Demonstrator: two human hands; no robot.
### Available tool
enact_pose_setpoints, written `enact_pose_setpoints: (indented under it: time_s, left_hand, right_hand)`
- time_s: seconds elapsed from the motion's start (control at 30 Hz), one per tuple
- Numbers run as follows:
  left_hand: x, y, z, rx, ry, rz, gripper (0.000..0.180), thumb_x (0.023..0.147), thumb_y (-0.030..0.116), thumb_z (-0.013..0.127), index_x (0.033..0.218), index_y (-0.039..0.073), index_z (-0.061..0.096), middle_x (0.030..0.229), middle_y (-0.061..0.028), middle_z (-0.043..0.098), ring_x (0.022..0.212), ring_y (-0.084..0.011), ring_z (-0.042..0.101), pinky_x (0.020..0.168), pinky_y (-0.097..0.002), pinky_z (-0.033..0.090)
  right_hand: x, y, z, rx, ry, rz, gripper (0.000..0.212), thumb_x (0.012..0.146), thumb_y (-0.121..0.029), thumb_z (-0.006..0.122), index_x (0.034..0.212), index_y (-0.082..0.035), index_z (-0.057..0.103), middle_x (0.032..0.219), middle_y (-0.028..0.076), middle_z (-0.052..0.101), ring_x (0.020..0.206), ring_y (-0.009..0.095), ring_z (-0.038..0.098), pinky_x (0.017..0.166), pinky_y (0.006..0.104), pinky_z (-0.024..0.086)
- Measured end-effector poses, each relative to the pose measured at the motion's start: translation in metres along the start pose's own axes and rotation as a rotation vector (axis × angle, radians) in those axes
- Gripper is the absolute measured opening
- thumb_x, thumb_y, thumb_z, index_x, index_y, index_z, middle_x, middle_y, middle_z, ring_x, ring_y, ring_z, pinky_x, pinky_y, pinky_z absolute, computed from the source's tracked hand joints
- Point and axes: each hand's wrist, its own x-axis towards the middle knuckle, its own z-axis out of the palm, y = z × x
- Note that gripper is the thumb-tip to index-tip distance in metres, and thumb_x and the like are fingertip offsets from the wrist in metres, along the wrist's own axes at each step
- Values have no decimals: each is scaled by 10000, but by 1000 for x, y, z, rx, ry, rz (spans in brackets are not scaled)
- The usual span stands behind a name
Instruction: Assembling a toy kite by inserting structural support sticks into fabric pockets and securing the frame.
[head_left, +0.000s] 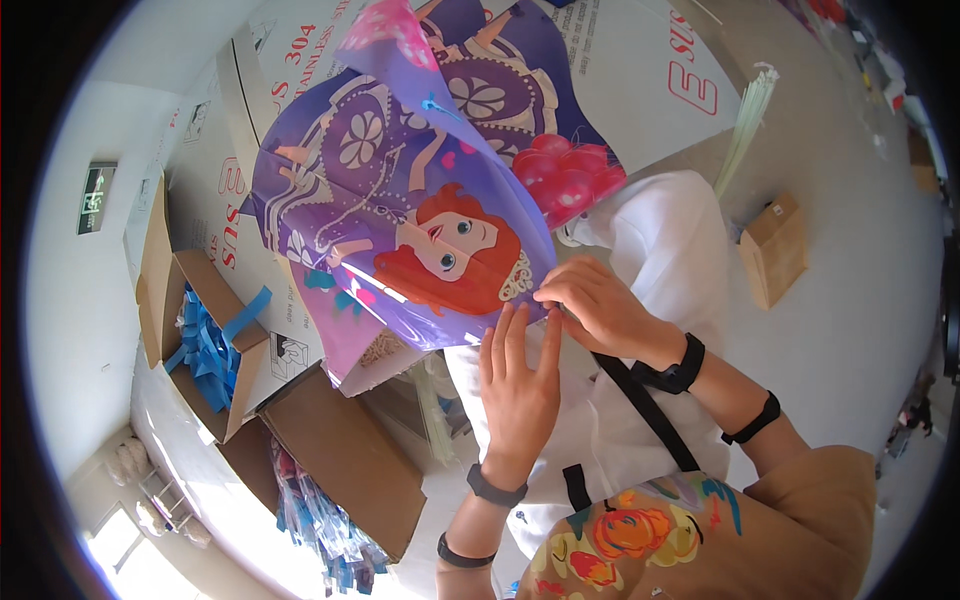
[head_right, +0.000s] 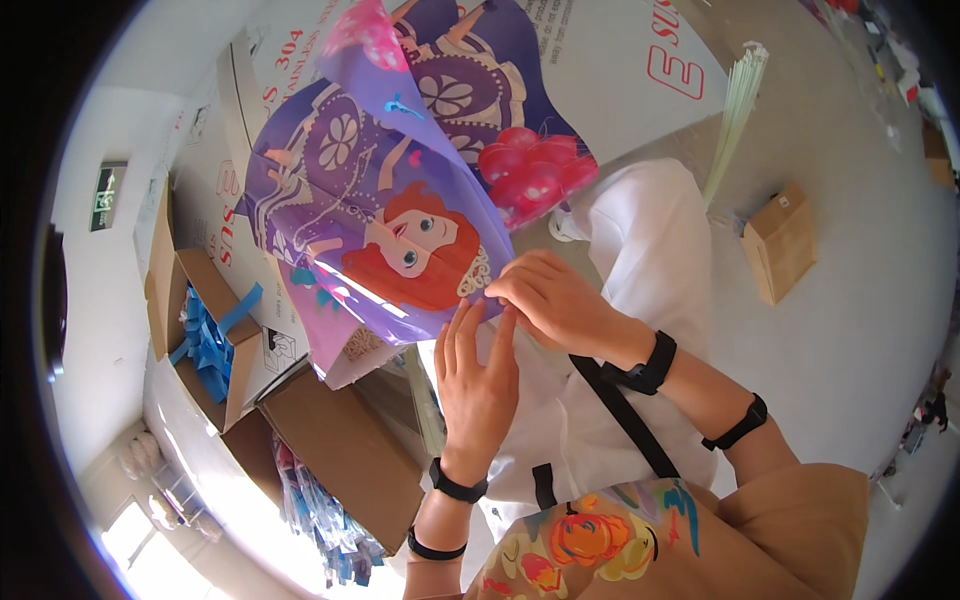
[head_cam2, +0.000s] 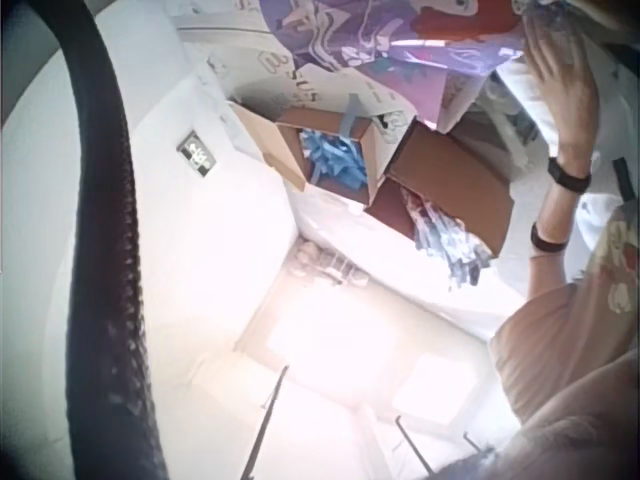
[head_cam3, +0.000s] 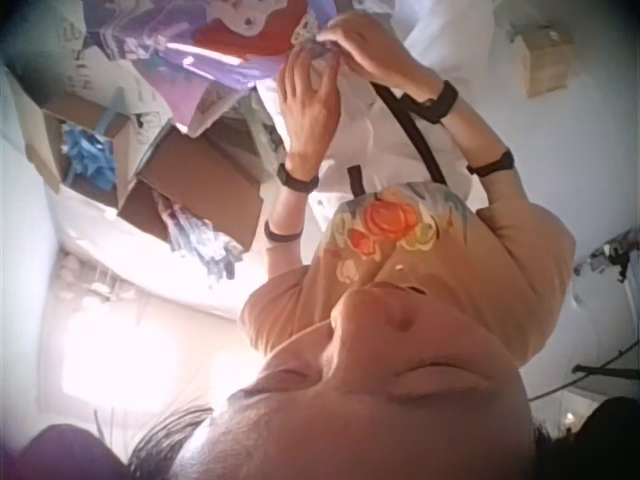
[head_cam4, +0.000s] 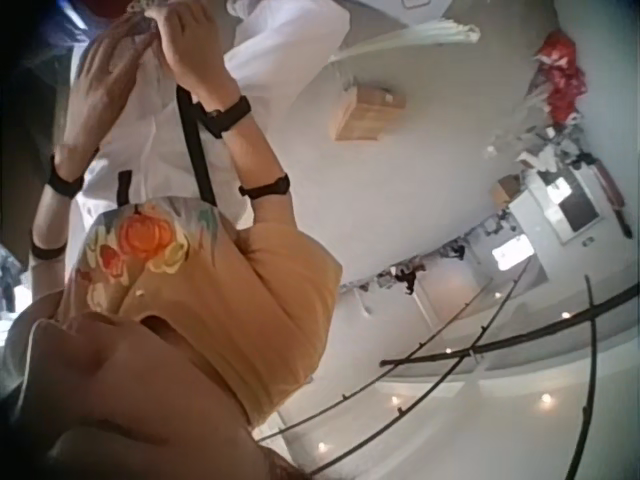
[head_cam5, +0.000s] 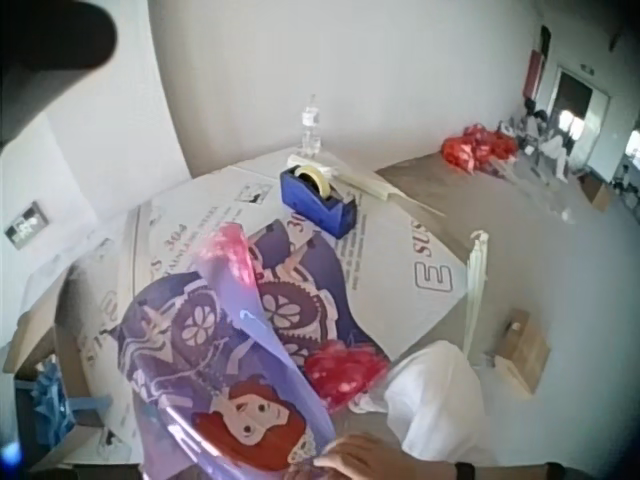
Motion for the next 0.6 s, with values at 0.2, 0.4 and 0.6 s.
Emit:
enact_pose_setpoints:
  time_s: [0.2, 0.4, 0.6]
  left_hand:
    - [-15, 37, -16, 120, -72, -242, 642, 736, 79, 712, 1344, 98, 508, 1249, -157, 500, 1236, -330, 465, 1035, -451, 359]
    - [-26, 56, -31, 16, -69, -368, 753, 735, 163, 744, 1397, 7, 421, 1204, -156, 533, 1077, -296, 543, 909, -414, 435]
    - [-55, 60, -26, -489, 177, -597, 776, 815, 114, 695, 1453, -22, 276, 1129, -158, 553, 1003, -270, 574, 919, -393, 428]
  right_hand:
    - [-1, -5, 12, -15, 29, -68, 495, 666, 74, 709, 1105, -68, 529, 806, 6, 609, 868, 226, 605, 837, 383, 441]
    - [10, -20, 18, -27, 105, -163, 460, 687, 55, 721, 1090, -54, 529, 793, 1, 586, 785, 208, 608, 793, 378, 448]
    - [18, -19, 35, -14, 147, -158, 364, 777, -18, 696, 1101, -56, 536, 860, 42, 598, 812, 225, 606, 820, 388, 460]
